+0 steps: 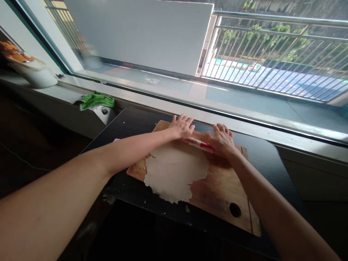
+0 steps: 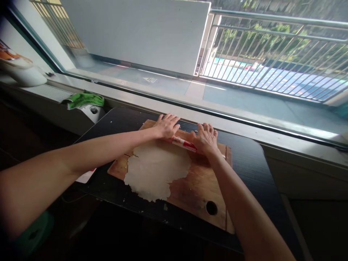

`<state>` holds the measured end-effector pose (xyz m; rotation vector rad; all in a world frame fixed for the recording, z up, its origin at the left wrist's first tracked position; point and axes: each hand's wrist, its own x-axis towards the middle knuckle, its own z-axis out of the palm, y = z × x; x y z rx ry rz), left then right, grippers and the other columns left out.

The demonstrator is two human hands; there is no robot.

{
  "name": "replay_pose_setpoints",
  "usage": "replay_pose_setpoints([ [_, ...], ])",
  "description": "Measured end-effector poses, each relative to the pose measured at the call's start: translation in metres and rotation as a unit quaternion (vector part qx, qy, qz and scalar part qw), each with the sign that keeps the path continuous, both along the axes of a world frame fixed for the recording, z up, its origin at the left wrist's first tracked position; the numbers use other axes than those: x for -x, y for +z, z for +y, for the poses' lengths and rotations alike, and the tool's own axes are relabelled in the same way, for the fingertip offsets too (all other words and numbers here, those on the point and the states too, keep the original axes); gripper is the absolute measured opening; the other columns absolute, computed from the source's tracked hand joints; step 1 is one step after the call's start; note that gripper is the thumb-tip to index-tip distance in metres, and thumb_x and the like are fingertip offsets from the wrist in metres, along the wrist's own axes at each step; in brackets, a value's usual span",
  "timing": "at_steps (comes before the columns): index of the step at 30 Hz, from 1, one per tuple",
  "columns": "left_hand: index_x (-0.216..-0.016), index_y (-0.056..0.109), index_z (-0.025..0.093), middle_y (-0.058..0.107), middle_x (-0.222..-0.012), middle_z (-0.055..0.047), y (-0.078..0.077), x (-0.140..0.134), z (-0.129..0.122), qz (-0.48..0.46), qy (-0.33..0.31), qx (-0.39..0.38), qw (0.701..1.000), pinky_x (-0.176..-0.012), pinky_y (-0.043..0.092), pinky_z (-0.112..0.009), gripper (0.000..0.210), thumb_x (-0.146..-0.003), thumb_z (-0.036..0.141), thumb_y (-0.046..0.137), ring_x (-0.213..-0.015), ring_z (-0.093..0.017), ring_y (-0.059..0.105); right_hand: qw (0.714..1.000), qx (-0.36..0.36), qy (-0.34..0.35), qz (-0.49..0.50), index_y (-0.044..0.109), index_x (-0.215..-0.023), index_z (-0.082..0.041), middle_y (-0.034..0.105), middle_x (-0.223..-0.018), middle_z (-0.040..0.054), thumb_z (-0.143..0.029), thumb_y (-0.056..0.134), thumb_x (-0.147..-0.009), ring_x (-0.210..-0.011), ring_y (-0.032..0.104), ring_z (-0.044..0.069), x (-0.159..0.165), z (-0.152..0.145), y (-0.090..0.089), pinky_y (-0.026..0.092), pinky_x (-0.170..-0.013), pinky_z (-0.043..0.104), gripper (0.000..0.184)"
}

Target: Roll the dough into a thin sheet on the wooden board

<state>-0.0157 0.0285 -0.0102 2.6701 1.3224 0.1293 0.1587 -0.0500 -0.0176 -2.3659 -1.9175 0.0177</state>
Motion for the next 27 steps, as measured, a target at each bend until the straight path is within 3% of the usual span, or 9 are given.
replay_pose_setpoints([
  [2,-0.151,0.038,0.022,0.035,-0.16,-0.008,0.001,0.001,0.001,0.014,0.005,0.027,1.0,-0.119,0.021,-0.057,0.053,-0.102,0.039,0.027,-0.15,-0.027,0.025,1.0,-0.007,-0.003,-0.004,0.045,-0.144,-0.017,0.04,-0.154,0.015,-0.045,0.033,-0.096,-0.145,0.029,0.031,0.0,-0.002,0.0,0.029,-0.116,0.052,0.057],
  [5,-0.15,0.041,0.023,0.038,-0.159,-0.009,-0.004,0.019,-0.024,0.023,-0.051,0.042,0.998,-0.118,0.023,-0.057,0.054,-0.101,0.043,0.028,-0.148,-0.028,0.029,0.998,-0.009,0.058,-0.021,0.047,-0.143,-0.02,0.041,-0.155,0.0131,-0.042,0.03,-0.098,-0.145,0.03,0.03,0.008,-0.03,-0.006,0.032,-0.114,0.052,0.054],
  [9,-0.146,0.046,0.026,0.043,-0.156,-0.006,-0.01,0.039,-0.05,-0.001,-0.108,-0.001,0.994,-0.119,0.024,-0.053,0.051,-0.1,0.041,0.032,-0.146,-0.026,0.033,0.99,-0.038,0.132,-0.03,0.05,-0.142,-0.025,0.044,-0.153,0.0106,-0.04,0.028,-0.099,-0.145,0.029,0.03,0.016,-0.056,-0.011,0.03,-0.114,0.054,0.05],
  [13,-0.147,0.045,0.021,0.04,-0.157,-0.009,-0.006,0.019,-0.02,-0.018,-0.062,-0.034,0.997,-0.119,0.021,-0.055,0.053,-0.1,0.04,0.033,-0.147,-0.027,0.029,0.996,-0.047,0.069,-0.013,0.048,-0.143,-0.018,0.041,-0.154,0.0141,-0.041,0.032,-0.097,-0.146,0.028,0.032,0.007,-0.02,-0.006,0.028,-0.115,0.054,0.053],
  [17,-0.149,0.041,0.02,0.039,-0.158,-0.009,0.0,0.0,0.007,-0.019,0.003,-0.013,1.0,-0.12,0.021,-0.053,0.053,-0.101,0.039,0.029,-0.148,-0.026,0.026,0.999,-0.051,-0.002,0.003,0.046,-0.144,-0.014,0.04,-0.155,0.0157,-0.044,0.036,-0.096,-0.147,0.027,0.033,-0.002,0.007,0.0,0.027,-0.116,0.053,0.058],
  [21,-0.148,0.043,0.022,0.042,-0.157,-0.007,-0.006,0.024,-0.024,0.0,-0.046,0.012,0.999,-0.119,0.023,-0.054,0.053,-0.101,0.042,0.029,-0.147,-0.027,0.031,0.998,-0.034,0.058,0.0,0.048,-0.142,-0.019,0.045,-0.152,0.0135,-0.042,0.031,-0.098,-0.144,0.032,0.031,0.01,-0.029,-0.008,0.032,-0.113,0.052,0.054],
  [24,-0.145,0.048,0.022,0.045,-0.154,-0.008,-0.01,0.042,-0.048,-0.007,-0.105,-0.014,0.994,-0.119,0.023,-0.052,0.053,-0.099,0.044,0.035,-0.145,-0.028,0.034,0.991,-0.062,0.115,-0.015,0.051,-0.14,-0.021,0.05,-0.148,0.0125,-0.042,0.028,-0.099,-0.142,0.034,0.03,0.019,-0.055,-0.013,0.032,-0.112,0.05,0.051],
  [27,-0.145,0.047,0.022,0.042,-0.156,-0.008,-0.008,0.033,-0.035,-0.015,-0.097,-0.035,0.995,-0.12,0.02,-0.053,0.053,-0.098,0.044,0.037,-0.146,-0.029,0.03,0.994,-0.063,0.09,-0.004,0.05,-0.14,-0.02,0.048,-0.148,0.0138,-0.044,0.029,-0.098,-0.142,0.034,0.03,0.015,-0.04,-0.011,0.031,-0.113,0.05,0.053],
])
